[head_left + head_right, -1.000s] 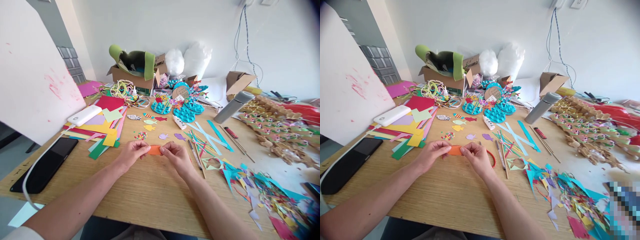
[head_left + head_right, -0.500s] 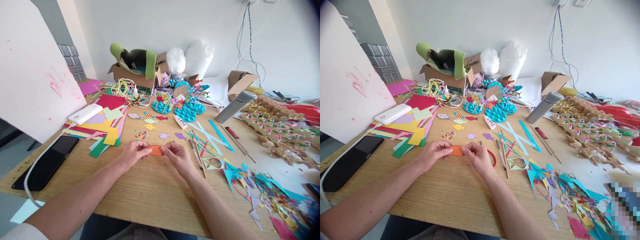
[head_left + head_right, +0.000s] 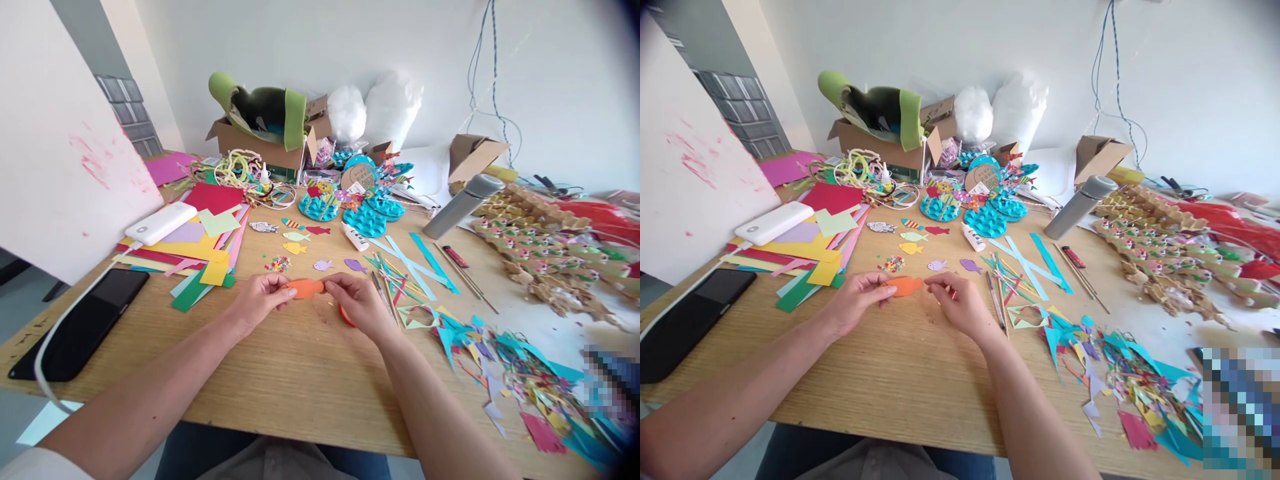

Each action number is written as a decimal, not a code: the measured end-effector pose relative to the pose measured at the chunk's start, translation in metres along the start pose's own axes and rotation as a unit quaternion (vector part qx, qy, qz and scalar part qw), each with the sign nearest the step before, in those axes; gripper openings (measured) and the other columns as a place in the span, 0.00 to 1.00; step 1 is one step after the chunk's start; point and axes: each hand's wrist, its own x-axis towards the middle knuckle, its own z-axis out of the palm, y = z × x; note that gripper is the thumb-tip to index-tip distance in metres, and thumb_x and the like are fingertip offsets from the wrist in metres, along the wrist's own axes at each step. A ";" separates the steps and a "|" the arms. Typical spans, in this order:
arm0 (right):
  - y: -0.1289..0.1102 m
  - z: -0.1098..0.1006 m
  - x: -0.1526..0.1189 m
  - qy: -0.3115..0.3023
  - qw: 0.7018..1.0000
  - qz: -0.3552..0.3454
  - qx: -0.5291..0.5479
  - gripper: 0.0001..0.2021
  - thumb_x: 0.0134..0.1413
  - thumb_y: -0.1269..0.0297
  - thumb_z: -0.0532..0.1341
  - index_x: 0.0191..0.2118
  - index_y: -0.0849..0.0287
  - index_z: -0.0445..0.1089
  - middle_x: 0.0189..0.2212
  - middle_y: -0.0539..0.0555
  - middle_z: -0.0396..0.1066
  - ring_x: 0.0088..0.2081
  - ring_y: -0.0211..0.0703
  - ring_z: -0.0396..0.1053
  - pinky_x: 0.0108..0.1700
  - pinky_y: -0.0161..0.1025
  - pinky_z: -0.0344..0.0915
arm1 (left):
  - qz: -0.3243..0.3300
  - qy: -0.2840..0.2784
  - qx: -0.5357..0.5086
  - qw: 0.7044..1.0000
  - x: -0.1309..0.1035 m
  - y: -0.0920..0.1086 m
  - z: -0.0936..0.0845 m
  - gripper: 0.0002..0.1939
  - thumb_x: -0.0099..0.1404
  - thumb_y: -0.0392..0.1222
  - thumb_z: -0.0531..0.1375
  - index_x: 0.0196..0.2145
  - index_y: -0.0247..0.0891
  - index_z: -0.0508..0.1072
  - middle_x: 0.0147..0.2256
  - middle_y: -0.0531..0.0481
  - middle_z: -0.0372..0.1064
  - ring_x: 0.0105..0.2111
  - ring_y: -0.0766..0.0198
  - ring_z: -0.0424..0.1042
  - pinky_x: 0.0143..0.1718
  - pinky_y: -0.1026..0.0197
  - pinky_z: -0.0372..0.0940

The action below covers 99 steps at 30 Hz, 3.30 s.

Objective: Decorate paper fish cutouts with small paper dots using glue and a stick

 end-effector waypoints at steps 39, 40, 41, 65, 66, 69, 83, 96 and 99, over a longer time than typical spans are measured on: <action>-0.004 -0.008 -0.012 -0.220 0.912 -0.054 -0.343 0.05 0.55 0.74 0.60 0.30 0.60 0.70 0.33 0.56 0.72 0.42 0.47 0.66 0.45 0.41 0.60 | 0.011 0.060 -0.022 0.998 0.005 -0.007 -0.002 0.13 0.50 0.47 0.67 0.24 0.35 0.73 0.22 0.53 0.66 0.23 0.69 0.62 0.24 0.66 0.58; -0.004 -0.009 -0.012 -0.223 0.912 -0.055 -0.340 0.05 0.55 0.74 0.59 0.30 0.60 0.69 0.33 0.56 0.72 0.42 0.47 0.66 0.45 0.41 0.60 | 0.010 0.061 -0.021 0.998 0.006 -0.007 -0.002 0.13 0.50 0.48 0.67 0.24 0.35 0.73 0.22 0.53 0.67 0.23 0.69 0.63 0.24 0.66 0.58; -0.003 -0.009 -0.013 -0.224 0.912 -0.055 -0.338 0.05 0.55 0.74 0.59 0.30 0.60 0.69 0.33 0.56 0.72 0.43 0.47 0.66 0.45 0.41 0.60 | 0.009 0.060 -0.020 0.998 0.006 -0.007 -0.002 0.13 0.50 0.48 0.67 0.25 0.35 0.73 0.22 0.53 0.67 0.23 0.69 0.63 0.24 0.66 0.58; -0.015 0.012 -0.016 -0.230 0.970 0.034 -0.078 0.06 0.47 0.74 0.61 0.32 0.58 0.66 0.29 0.48 0.69 0.30 0.35 0.64 0.30 0.32 0.59 | 0.013 0.055 -0.008 0.998 0.004 -0.005 -0.001 0.15 0.51 0.51 0.67 0.26 0.35 0.75 0.23 0.52 0.67 0.23 0.68 0.62 0.25 0.65 0.57; -0.014 0.012 -0.016 -0.228 0.971 0.031 -0.071 0.06 0.48 0.73 0.61 0.33 0.57 0.66 0.29 0.48 0.69 0.30 0.36 0.64 0.31 0.32 0.59 | 0.013 0.056 -0.007 0.998 0.004 -0.005 -0.001 0.15 0.51 0.51 0.67 0.26 0.35 0.75 0.22 0.52 0.67 0.23 0.68 0.62 0.25 0.65 0.57; -0.012 0.010 -0.015 -0.215 0.975 0.014 -0.061 0.05 0.50 0.72 0.61 0.33 0.57 0.66 0.30 0.48 0.70 0.31 0.36 0.64 0.33 0.33 0.60 | 0.013 0.055 -0.007 0.998 0.004 -0.004 -0.001 0.14 0.50 0.50 0.67 0.25 0.35 0.75 0.22 0.52 0.67 0.24 0.68 0.62 0.25 0.65 0.57; -0.012 0.005 -0.014 -0.224 0.974 -0.003 -0.021 0.06 0.52 0.67 0.62 0.37 0.58 0.72 0.32 0.51 0.71 0.33 0.37 0.66 0.35 0.34 0.62 | 0.012 0.055 -0.013 0.998 0.003 -0.003 -0.001 0.13 0.52 0.49 0.66 0.24 0.35 0.73 0.22 0.53 0.67 0.23 0.69 0.62 0.26 0.65 0.58; -0.011 0.005 -0.004 -0.044 0.989 0.067 0.123 0.21 0.49 0.43 0.64 0.30 0.60 0.68 0.21 0.47 0.64 0.21 0.31 0.54 0.22 0.32 0.49 | -0.005 -0.015 -0.002 1.000 -0.002 0.001 0.003 0.14 0.50 0.49 0.68 0.24 0.34 0.73 0.22 0.54 0.65 0.23 0.69 0.61 0.26 0.65 0.57; -0.013 0.005 -0.005 -0.032 0.988 0.078 0.126 0.21 0.48 0.43 0.64 0.27 0.59 0.68 0.21 0.48 0.66 0.20 0.31 0.55 0.22 0.32 0.49 | -0.009 -0.018 -0.006 1.000 -0.001 -0.001 0.002 0.16 0.53 0.52 0.66 0.23 0.35 0.72 0.22 0.54 0.64 0.23 0.69 0.62 0.26 0.65 0.58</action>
